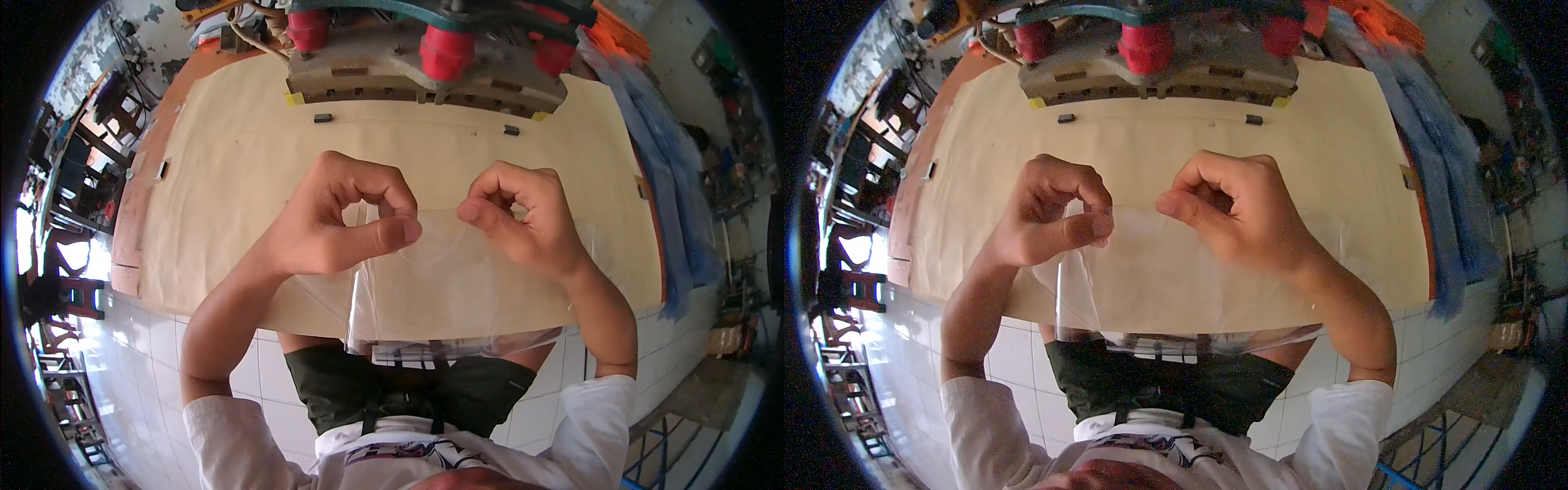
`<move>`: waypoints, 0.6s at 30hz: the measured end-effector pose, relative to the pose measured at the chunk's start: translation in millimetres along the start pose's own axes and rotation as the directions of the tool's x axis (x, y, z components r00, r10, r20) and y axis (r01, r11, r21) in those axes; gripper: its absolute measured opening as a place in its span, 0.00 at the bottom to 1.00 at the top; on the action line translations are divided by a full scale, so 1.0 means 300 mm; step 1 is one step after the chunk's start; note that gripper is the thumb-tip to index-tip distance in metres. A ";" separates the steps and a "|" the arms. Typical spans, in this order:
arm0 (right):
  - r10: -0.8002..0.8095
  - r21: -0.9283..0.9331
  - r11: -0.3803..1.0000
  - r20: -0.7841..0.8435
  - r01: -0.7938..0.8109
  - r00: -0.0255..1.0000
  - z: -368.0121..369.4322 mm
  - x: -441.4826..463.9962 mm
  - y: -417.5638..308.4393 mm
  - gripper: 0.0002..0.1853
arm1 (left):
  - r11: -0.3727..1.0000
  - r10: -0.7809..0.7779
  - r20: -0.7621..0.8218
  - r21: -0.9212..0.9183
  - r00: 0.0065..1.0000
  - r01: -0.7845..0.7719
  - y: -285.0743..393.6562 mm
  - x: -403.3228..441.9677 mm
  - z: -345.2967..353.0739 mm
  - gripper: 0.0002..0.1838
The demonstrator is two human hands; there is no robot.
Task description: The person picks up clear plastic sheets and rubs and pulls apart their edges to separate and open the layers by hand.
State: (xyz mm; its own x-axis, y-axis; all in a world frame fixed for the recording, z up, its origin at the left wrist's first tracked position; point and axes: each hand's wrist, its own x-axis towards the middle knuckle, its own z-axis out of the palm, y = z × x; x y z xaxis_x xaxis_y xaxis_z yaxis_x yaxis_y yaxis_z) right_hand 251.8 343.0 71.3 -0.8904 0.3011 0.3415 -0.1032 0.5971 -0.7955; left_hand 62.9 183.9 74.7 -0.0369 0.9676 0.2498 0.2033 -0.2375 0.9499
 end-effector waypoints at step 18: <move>0.130 -0.186 0.977 0.112 -0.108 0.985 -0.103 -0.037 -0.157 0.05 | 0.953 0.088 -0.141 -0.276 0.986 -0.125 -0.026 -0.012 -0.044 0.04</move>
State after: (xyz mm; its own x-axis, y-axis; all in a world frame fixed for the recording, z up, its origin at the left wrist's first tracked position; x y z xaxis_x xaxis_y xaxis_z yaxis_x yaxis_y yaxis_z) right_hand 280.2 334.5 120.5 -0.9401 0.2912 0.1773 0.0775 0.6889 -0.7207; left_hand 48.7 181.1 69.0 -0.1565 0.9210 0.3568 -0.0716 -0.3709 0.9259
